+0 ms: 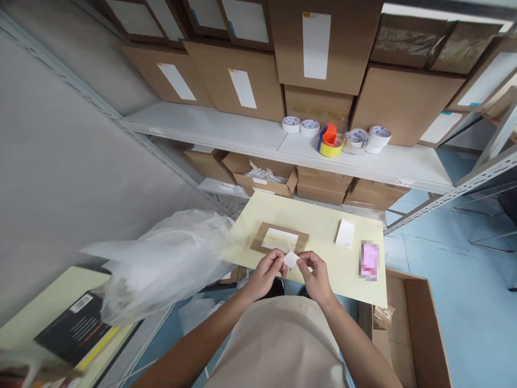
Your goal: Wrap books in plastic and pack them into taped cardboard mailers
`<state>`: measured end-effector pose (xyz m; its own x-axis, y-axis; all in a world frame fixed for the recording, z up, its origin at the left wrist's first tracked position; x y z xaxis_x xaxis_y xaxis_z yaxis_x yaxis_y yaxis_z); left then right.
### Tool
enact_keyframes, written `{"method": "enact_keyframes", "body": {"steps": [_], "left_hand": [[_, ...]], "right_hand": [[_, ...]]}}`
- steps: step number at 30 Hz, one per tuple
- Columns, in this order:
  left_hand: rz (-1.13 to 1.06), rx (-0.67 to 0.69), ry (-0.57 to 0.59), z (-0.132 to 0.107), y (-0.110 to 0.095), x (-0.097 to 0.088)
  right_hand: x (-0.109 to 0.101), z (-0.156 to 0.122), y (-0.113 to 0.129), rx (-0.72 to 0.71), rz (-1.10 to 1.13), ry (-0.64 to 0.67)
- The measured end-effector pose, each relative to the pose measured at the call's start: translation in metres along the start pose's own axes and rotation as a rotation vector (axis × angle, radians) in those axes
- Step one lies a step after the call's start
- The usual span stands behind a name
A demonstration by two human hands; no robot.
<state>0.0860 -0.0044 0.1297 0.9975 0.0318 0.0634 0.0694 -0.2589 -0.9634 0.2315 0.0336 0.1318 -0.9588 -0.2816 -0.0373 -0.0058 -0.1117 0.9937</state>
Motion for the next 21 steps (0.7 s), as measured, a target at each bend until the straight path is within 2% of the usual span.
{"method": "enact_keyframes", "body": {"steps": [5, 9, 15, 21], "left_hand": [[-0.181, -0.237, -0.112, 0.001, 0.005, -0.026], [-0.264, -0.317, -0.252, 0.004, 0.002, -0.052], [-0.353, -0.322, -0.449, 0.016, -0.004, -0.105], [-0.418, -0.219, -0.583, 0.027, -0.012, -0.18]], "right_hand": [[0.003, 0.009, -0.017, 0.149, 0.192, -0.103], [0.004, 0.011, -0.023, 0.217, 0.254, -0.157], [0.011, 0.022, -0.025, 0.237, 0.291, -0.299], [0.032, 0.039, -0.021, 0.156, 0.269, -0.467]]}}
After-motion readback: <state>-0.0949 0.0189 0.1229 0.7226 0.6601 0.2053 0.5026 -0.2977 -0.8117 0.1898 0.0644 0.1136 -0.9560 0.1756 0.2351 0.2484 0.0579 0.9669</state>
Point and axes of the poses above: each hand's wrist, its own z-axis towards the middle knuckle, its own x-axis out of the palm, y = z × x, the point moved 4 cm from there along z, towards the middle knuckle, and after that the axes turned 7 degrees about -x, right-handed, at the moved point
